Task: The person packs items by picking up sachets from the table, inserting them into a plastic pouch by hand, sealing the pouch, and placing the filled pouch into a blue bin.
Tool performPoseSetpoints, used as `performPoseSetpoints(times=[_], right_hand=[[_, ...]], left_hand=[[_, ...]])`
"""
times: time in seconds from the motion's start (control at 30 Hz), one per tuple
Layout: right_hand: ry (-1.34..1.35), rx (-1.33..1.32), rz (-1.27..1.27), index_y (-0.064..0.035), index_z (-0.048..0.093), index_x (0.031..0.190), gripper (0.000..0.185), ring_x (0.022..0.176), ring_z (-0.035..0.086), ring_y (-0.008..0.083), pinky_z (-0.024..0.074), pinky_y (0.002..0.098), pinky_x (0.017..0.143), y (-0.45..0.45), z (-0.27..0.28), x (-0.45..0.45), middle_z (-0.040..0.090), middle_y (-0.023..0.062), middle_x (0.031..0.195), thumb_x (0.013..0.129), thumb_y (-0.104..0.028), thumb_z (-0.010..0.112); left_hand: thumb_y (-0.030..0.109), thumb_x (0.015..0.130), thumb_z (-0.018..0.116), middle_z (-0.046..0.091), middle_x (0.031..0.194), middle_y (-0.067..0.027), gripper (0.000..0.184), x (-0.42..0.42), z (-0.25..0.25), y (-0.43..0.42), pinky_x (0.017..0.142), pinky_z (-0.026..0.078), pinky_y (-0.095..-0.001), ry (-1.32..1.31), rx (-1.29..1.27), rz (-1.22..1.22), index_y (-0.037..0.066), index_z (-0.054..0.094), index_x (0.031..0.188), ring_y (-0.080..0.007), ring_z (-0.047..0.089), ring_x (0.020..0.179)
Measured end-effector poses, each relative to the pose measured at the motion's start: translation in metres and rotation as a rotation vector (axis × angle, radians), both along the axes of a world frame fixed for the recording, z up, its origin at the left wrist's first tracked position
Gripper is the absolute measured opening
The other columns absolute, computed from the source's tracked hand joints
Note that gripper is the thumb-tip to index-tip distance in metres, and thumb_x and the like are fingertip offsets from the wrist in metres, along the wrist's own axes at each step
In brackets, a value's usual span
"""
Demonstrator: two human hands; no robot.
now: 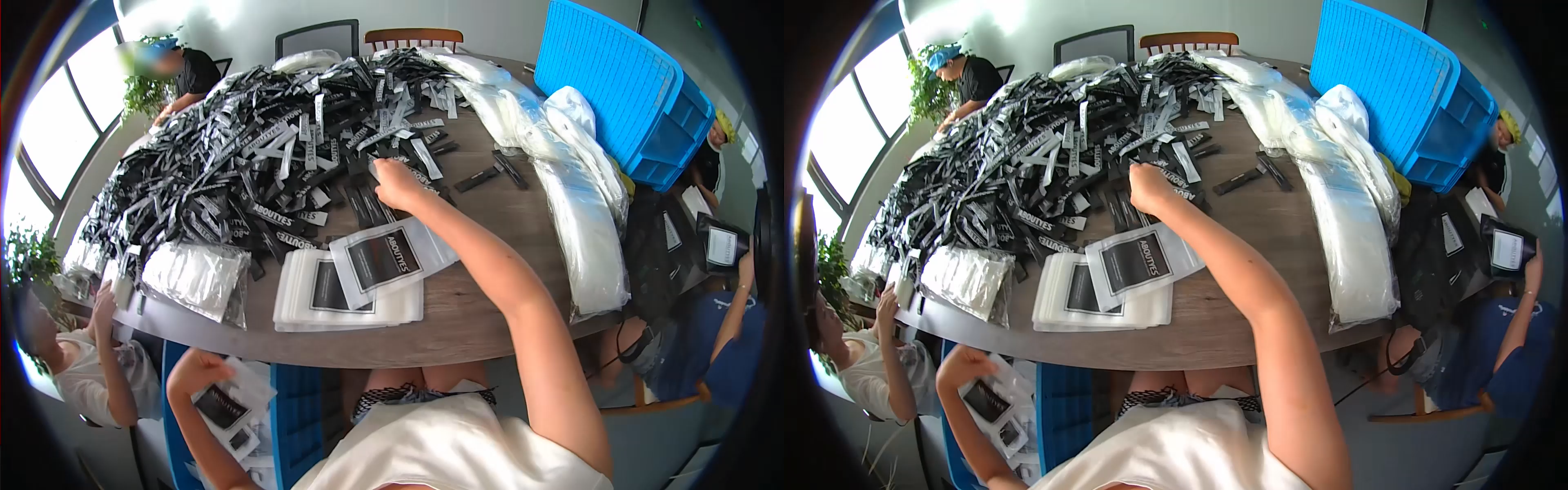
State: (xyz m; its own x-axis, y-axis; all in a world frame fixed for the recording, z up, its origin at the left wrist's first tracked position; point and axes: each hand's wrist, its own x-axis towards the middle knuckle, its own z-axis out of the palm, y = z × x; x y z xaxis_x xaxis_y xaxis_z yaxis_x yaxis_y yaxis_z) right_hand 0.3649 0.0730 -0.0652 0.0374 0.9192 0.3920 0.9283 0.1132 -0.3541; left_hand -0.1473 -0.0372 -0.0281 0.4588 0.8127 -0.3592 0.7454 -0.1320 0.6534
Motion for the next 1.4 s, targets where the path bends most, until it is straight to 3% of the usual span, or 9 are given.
performPoseSetpoints(times=[0.13, 0.53, 0.63, 0.77, 0.9, 0.93, 1.0, 1.23, 1.4], right_hand=[[-0.034, -0.164, -0.09, 0.0072, 0.054, 0.103, 0.028, 0.1, 0.061, 0.0414, 0.0525, 0.0446, 0.083, 0.014, 0.01, -0.012, 0.057, 0.0285, 0.11, 0.076, 0.001, 0.058], [-0.094, 0.27, -0.097, 0.0017, 0.048, 0.107, 0.036, 0.08, 0.062, 0.0405, 0.0507, 0.0462, 0.071, -0.034, 0.022, 0.048, 0.055, 0.022, 0.1, 0.073, 0.002, 0.06], [0.135, 0.364, -0.157, -0.0009, 0.052, 0.104, 0.032, 0.076, 0.062, 0.0383, 0.0492, 0.0458, 0.069, -0.039, 0.025, 0.057, 0.061, 0.0174, 0.083, 0.073, 0.001, 0.059], [0.307, 0.221, -0.374, -0.0002, 0.055, 0.094, 0.021, 0.078, 0.063, 0.0364, 0.0498, 0.0422, 0.07, -0.039, 0.031, 0.078, 0.063, 0.0172, 0.074, 0.073, 0.0, 0.057], [0.718, 0.279, -0.269, 0.0017, 0.053, 0.092, 0.016, 0.045, 0.057, 0.0233, 0.049, 0.0337, 0.049, -0.054, 0.036, 0.089, 0.059, 0.0128, 0.067, 0.078, 0.006, 0.046], [0.483, 0.321, -0.27, -0.0006, 0.054, 0.092, 0.021, 0.078, 0.061, 0.0407, 0.0491, 0.0432, 0.072, -0.052, 0.028, 0.098, 0.061, 0.0212, 0.079, 0.071, 0.0, 0.054], [0.364, 0.308, -0.115, -0.0011, 0.054, 0.091, 0.021, 0.082, 0.061, 0.0393, 0.0498, 0.0423, 0.073, -0.061, 0.034, 0.083, 0.06, 0.0209, 0.086, 0.071, -0.004, 0.056], [-0.248, -0.08, 0.222, -0.0048, 0.06, 0.087, 0.024, 0.087, 0.062, 0.0316, 0.0525, 0.0421, 0.076, -0.08, 0.017, 0.02, 0.059, 0.0135, 0.099, 0.065, -0.014, 0.064], [-0.023, 0.351, 0.08, -0.001, 0.057, 0.072, 0.016, 0.079, 0.059, 0.0326, 0.0504, 0.0405, 0.066, -0.106, 0.034, 0.043, 0.061, 0.0132, 0.074, 0.065, -0.014, 0.065]], left_hand=[[0.022, 0.07, 0.074, 0.065, 0.074, -0.0203, 0.024, -0.045, -0.032, -0.024, 0.067, 0.051, -0.0421, 0.867, 0.269, 0.115, 0.002, 0.072, 0.083, -0.0358, 0.065, 0.075], [0.0, 0.08, 0.064, 0.062, 0.075, -0.0113, 0.012, 0.216, 0.049, -0.033, 0.061, 0.05, -0.0292, -0.352, 0.58, -0.286, -0.001, 0.068, 0.092, -0.0227, 0.063, 0.067], [0.001, 0.083, 0.063, 0.061, 0.1, -0.0129, 0.018, 0.282, 0.021, -0.025, 0.064, 0.053, -0.0318, -0.539, 0.584, -0.455, 0.001, 0.065, 0.101, -0.0253, 0.064, 0.072], [0.02, 0.084, 0.066, 0.057, 0.11, -0.011, 0.031, 0.327, -0.003, -0.026, 0.068, 0.052, -0.0385, -0.308, 0.854, -0.693, 0.007, 0.061, 0.111, -0.0289, 0.063, 0.078], [0.021, 0.084, 0.065, 0.058, 0.093, -0.0101, 0.019, 0.319, -0.014, -0.016, 0.064, 0.051, -0.0394, -0.25, 0.835, -0.766, 0.005, 0.063, 0.092, -0.0292, 0.062, 0.072], [0.021, 0.084, 0.066, 0.058, 0.089, -0.0097, 0.018, 0.315, -0.007, -0.016, 0.063, 0.051, -0.0392, -0.192, 0.81, -0.756, 0.004, 0.062, 0.087, -0.0293, 0.062, 0.072], [0.019, 0.084, 0.065, 0.059, 0.079, -0.0081, 0.021, 0.317, 0.005, -0.017, 0.06, 0.05, -0.04, -0.12, 0.802, -0.734, 0.003, 0.06, 0.072, -0.0304, 0.062, 0.07], [0.037, 0.078, 0.069, 0.054, 0.107, -0.0219, 0.05, 0.379, -0.003, -0.031, 0.059, 0.053, -0.0403, -0.146, 0.711, -0.587, -0.002, 0.056, 0.108, -0.0342, 0.064, 0.07], [0.053, 0.073, 0.069, 0.046, 0.117, -0.0309, 0.076, 0.389, -0.012, -0.045, 0.061, 0.056, -0.0408, 0.045, 0.768, -0.574, -0.002, 0.048, 0.12, -0.0388, 0.065, 0.076]])
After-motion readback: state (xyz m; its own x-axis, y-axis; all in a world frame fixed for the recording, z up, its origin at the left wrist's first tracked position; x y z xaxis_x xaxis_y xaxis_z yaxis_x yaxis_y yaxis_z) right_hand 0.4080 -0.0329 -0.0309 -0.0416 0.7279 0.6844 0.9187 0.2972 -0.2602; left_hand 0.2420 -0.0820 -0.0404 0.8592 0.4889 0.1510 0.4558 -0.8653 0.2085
